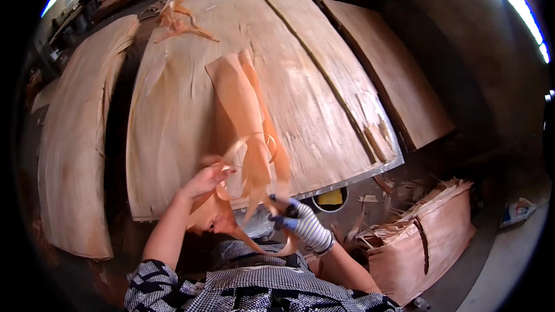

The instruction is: The person applies adhesive and veneer strips to repair a large wooden panel. Using a cutting tool, they trim excess veneer and press strips into place over cracks and knots, repeating the process on multiple sections of the panel surface.

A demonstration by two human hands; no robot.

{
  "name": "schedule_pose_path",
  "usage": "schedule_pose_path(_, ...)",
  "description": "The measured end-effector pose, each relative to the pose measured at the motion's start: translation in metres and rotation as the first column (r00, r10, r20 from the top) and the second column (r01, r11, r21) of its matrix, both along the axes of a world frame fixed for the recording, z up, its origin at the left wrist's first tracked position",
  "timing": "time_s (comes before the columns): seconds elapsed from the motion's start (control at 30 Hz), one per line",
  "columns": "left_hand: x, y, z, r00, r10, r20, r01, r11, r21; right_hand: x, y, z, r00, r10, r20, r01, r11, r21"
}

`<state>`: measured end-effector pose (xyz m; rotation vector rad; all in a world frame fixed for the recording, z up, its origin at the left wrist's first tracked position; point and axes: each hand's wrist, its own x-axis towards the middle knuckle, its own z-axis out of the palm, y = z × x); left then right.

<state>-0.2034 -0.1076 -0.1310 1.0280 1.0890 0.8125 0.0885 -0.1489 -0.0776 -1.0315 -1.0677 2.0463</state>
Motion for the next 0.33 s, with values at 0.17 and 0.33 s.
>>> schedule_pose_path(0.17, 0.131, 0.023, -0.005, 0.742, 0.203, 0.639, 0.124, 0.895, -0.429, 0.022, -0.027, -0.02, 0.682, 0.041, 0.731, -0.491, 0.766, 0.415)
schedule_pose_path(0.33, 0.161, 0.047, 0.006, 0.919, 0.04, 0.393, -0.084, 0.992, 0.097, 0.073, -0.025, -0.009, 0.979, -0.053, 0.196, 0.022, 0.988, 0.155)
